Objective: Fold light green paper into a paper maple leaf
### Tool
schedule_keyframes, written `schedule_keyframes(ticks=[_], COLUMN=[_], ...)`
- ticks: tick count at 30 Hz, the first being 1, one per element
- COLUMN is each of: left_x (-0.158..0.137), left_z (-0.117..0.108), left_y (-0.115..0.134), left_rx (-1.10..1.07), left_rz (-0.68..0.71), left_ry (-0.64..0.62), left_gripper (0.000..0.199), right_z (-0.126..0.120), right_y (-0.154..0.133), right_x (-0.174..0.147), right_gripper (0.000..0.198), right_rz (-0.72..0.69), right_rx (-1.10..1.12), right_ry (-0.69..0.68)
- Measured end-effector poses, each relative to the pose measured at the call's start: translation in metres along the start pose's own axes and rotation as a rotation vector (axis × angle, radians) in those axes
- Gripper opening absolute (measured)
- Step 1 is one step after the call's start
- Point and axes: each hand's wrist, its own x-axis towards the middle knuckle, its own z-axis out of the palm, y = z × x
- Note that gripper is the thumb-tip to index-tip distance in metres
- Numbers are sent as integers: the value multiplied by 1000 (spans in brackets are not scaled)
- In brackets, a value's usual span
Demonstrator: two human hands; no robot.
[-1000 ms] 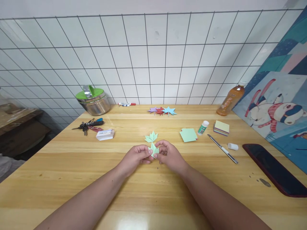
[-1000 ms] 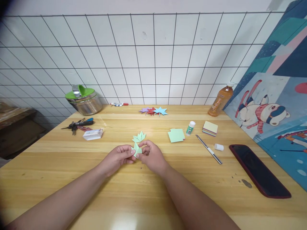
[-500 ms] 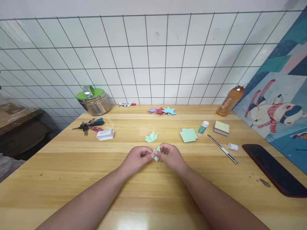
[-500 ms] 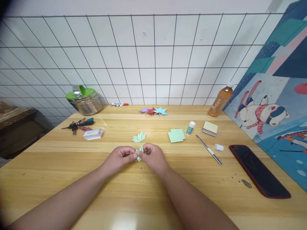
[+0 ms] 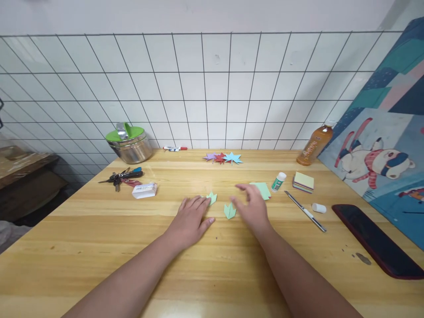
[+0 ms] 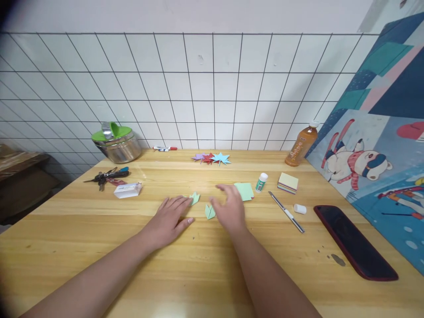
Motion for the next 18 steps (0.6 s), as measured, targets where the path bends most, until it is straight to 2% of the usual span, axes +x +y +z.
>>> schedule_keyframes(ticks=[1,3,5,7,10,12,15,18], left_x=[-1,-4,-6,-7,-7,-7,-7,-5], left_z=[-2,-6,-9,-9,-7,-6,-4,-4], left_y=[2,6,9,10,7,4,1,0], left_rx=[1,-38,-116,-193,-211,-161,-108,-128], left_rz=[11,40,54,51,39,38,51,52], left_ry=[15,1,-34,-63,-62,-11,62,38], left_gripper=[48,38,30,28,25,21,20,20], right_z=[-5,-16,-25,-31,-33,-31,-27,-27], right_y=[0,4,14,28,51,64,76,77], right_x=[3,8,14,21,32,38,45,47], right_gripper=[22,29,40,53,77,82,77,51], right_rz=[7,45,45,68,144,247,391,461], right_rx=[-14,-16,-57,-128,-228,-247,-267,-286], right_ry=[227,639,832,898,827,750,575,450])
